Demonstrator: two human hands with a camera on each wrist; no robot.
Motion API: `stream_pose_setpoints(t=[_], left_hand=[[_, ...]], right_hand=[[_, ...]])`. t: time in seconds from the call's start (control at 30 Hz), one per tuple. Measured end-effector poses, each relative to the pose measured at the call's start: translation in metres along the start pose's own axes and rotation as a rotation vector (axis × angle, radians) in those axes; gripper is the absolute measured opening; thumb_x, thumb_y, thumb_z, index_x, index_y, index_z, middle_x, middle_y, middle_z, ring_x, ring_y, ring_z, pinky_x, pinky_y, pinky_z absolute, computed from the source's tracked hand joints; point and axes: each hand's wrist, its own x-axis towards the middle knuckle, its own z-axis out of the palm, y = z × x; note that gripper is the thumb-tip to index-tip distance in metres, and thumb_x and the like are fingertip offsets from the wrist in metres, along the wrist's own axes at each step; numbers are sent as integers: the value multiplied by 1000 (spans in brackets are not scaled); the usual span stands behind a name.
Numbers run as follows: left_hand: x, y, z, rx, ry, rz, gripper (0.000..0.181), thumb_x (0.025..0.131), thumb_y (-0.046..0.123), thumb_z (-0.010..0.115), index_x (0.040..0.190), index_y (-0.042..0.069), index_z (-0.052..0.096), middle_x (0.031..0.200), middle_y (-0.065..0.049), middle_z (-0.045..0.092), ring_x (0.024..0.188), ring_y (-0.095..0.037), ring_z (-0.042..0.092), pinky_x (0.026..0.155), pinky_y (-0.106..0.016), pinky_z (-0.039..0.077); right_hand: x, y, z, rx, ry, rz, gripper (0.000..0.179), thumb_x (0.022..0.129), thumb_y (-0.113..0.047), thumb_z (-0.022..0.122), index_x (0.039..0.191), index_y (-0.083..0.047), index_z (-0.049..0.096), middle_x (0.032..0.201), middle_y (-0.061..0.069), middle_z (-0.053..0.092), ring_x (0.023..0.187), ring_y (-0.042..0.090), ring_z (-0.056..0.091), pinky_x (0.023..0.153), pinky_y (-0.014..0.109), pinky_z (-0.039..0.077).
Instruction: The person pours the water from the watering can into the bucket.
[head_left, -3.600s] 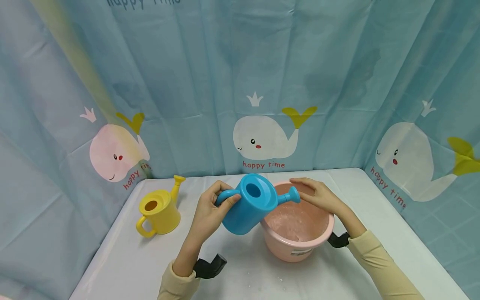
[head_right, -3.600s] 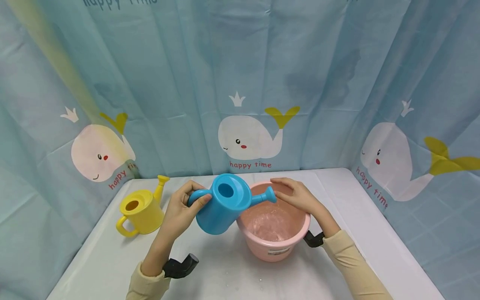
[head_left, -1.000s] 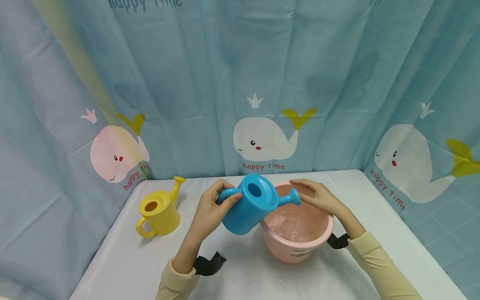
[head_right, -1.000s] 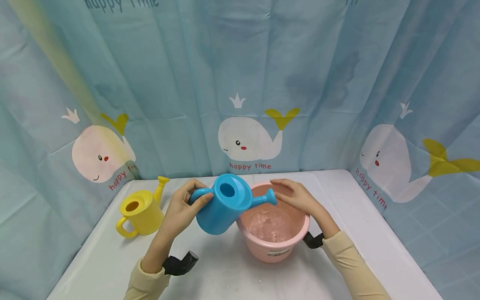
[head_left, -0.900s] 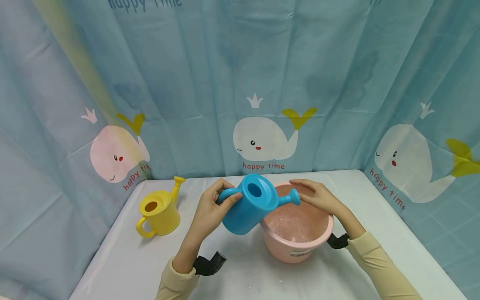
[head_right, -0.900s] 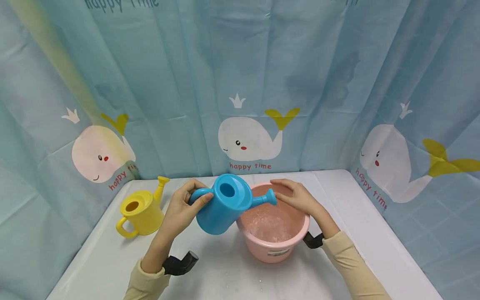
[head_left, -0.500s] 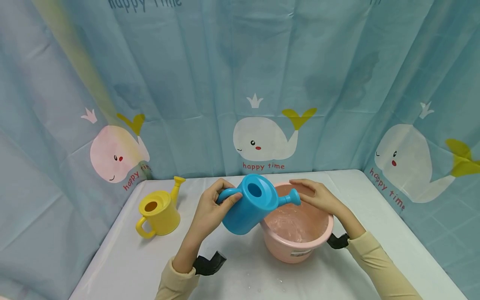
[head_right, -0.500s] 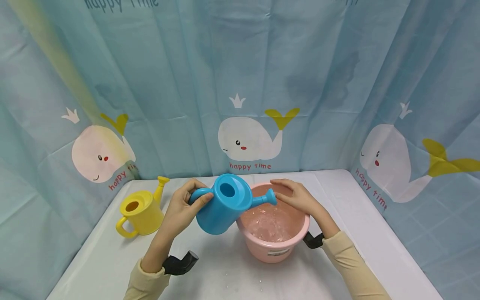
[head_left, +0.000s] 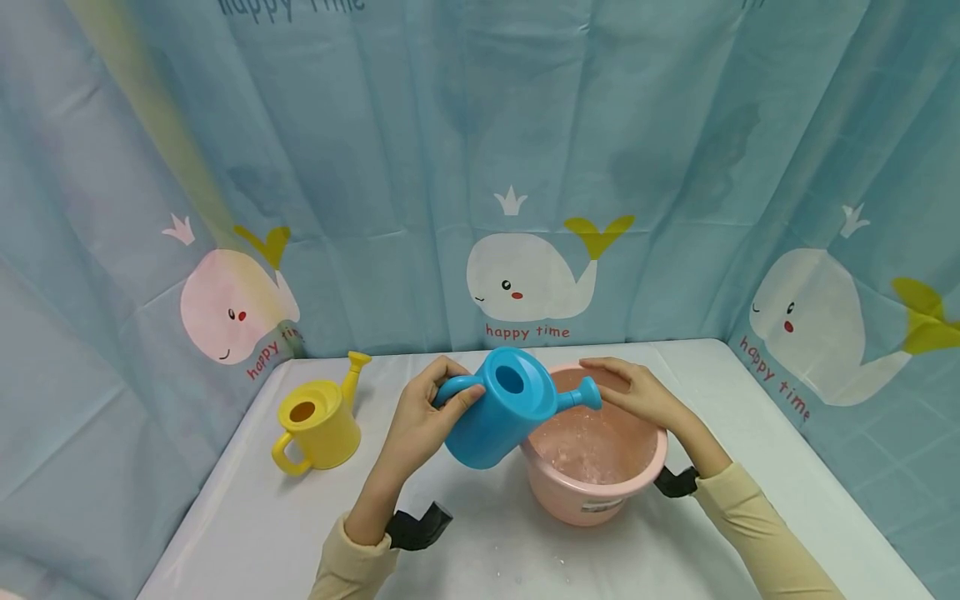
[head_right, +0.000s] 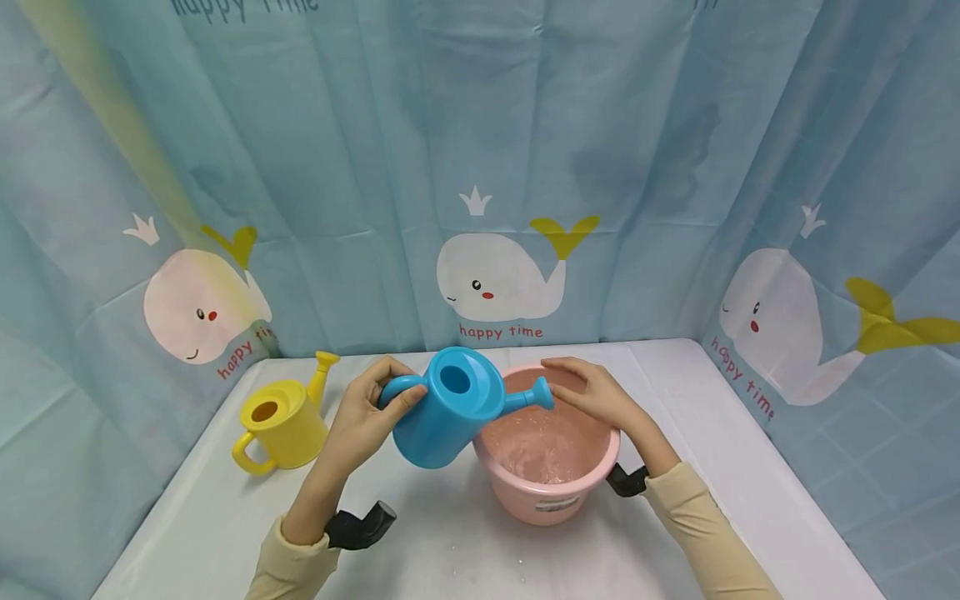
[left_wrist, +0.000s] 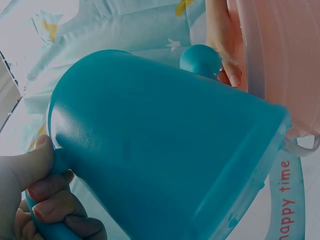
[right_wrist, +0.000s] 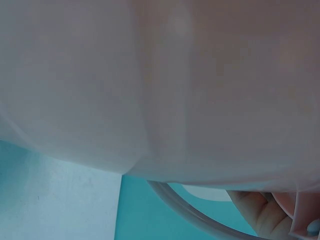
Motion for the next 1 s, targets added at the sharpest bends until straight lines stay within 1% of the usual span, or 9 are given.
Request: stream_pose_setpoints(t=[0.17, 0.4, 0.5, 0.6, 0.83, 1.0], left_hand=[[0, 0, 0, 11, 1, -4, 11, 86, 8, 64, 92, 3, 56, 85, -9, 60, 84, -22, 56, 83, -43, 48], [6, -30, 4, -12, 5, -4, 15, 86, 17, 66, 94, 9, 57, 87, -6, 61, 86, -21, 56, 83, -42, 48], [7, -33, 4, -15, 4, 4, 16, 86, 20, 66, 94, 11, 57, 86, -4, 60, 85, -20, 56, 82, -40, 48], [7, -30, 4, -11, 3, -2, 14, 86, 19, 66, 94, 10, 57, 85, -5, 60, 84, -20, 56, 82, -40, 48], [2, -1, 1, 14, -4, 14, 11, 87, 10, 64, 92, 4, 56, 83, -8, 60, 83, -22, 55, 80, -41, 48], [2, 3, 1, 18, -6, 7, 12, 87, 10, 64, 92, 4, 56, 83, -8, 59, 83, -22, 55, 81, -41, 48]], right_hand=[[0, 0, 0, -2, -3, 1, 44, 89, -17, 62, 130, -2, 51, 131, 18, 52, 121, 36, 48, 94, 52, 42], [-1, 0, 0, -2, -6, 13, 45, 89, -18, 62, 130, -3, 50, 132, 18, 51, 121, 37, 48, 94, 52, 43], [0, 1, 0, 2, -4, 13, 45, 89, -18, 63, 130, -3, 51, 132, 18, 51, 121, 37, 48, 94, 52, 43], [0, 2, 0, 7, -4, 13, 46, 89, -19, 63, 130, -3, 51, 132, 18, 51, 121, 37, 48, 94, 52, 43], [0, 1, 0, 2, 0, 14, 46, 89, -19, 63, 130, -3, 51, 132, 18, 52, 121, 37, 48, 93, 53, 43], [-1, 1, 0, 1, -1, 11, 45, 89, -18, 63, 130, -3, 51, 132, 18, 52, 122, 37, 48, 94, 53, 43]])
